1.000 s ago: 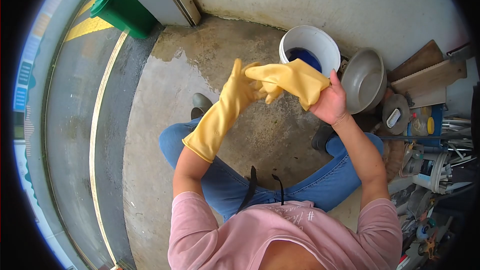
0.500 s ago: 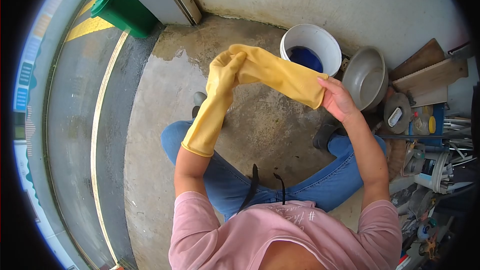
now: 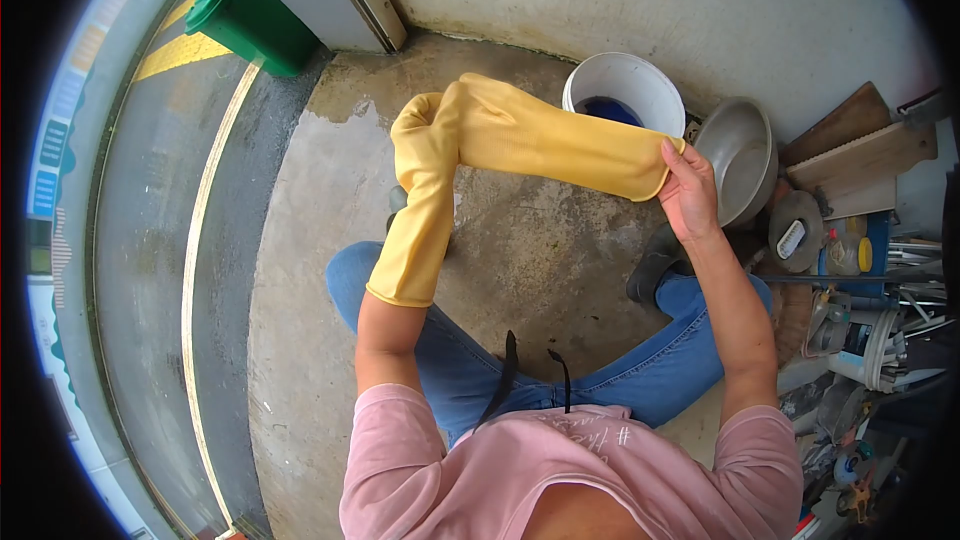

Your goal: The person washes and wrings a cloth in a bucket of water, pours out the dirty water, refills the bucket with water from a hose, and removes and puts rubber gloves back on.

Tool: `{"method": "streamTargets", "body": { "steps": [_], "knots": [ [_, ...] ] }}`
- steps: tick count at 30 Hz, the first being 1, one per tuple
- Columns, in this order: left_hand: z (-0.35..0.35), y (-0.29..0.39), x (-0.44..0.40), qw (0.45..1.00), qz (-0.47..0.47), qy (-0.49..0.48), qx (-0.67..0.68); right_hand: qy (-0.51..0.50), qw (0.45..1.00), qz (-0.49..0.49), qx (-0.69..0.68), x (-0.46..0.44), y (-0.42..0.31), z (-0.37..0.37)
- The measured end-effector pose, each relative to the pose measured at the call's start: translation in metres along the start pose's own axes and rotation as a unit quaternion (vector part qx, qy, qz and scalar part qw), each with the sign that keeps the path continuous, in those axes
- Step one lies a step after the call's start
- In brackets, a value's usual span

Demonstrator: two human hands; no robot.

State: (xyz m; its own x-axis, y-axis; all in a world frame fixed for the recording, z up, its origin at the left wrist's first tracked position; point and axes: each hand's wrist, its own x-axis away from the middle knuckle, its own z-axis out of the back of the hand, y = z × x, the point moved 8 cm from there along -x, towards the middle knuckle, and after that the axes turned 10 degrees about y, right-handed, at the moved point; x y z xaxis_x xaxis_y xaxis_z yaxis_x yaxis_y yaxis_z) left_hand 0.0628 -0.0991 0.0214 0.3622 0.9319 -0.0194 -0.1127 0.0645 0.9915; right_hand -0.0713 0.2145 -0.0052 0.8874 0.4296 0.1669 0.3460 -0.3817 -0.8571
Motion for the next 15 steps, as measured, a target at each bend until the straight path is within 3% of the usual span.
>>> {"method": "streamTargets", "body": {
  "steps": [4, 7, 8, 11, 15],
  "knots": [
    [0.001, 0.014, 0.002, 0.985, -0.155, 0.019, -0.075, 0.03, 0.998, 0.053, 0.017, 0.001, -0.006, 0.006],
    [-0.003, 0.015, 0.006, 0.995, -0.078, -0.006, -0.058, 0.06, 0.995, 0.083, 0.016, 0.0, -0.012, 0.008],
    [-0.007, 0.007, 0.01, 0.999, 0.035, -0.03, 0.015, 0.068, 0.994, 0.09, 0.013, 0.001, -0.013, 0.009],
    [-0.011, -0.027, 0.003, 0.981, 0.145, -0.023, 0.124, 0.107, 0.989, 0.101, 0.017, -0.001, -0.011, 0.015],
    [-0.012, -0.031, 0.003, 0.973, 0.158, 0.016, 0.168, 0.12, 0.986, 0.113, 0.02, 0.0, -0.017, 0.015]
  ]
}}
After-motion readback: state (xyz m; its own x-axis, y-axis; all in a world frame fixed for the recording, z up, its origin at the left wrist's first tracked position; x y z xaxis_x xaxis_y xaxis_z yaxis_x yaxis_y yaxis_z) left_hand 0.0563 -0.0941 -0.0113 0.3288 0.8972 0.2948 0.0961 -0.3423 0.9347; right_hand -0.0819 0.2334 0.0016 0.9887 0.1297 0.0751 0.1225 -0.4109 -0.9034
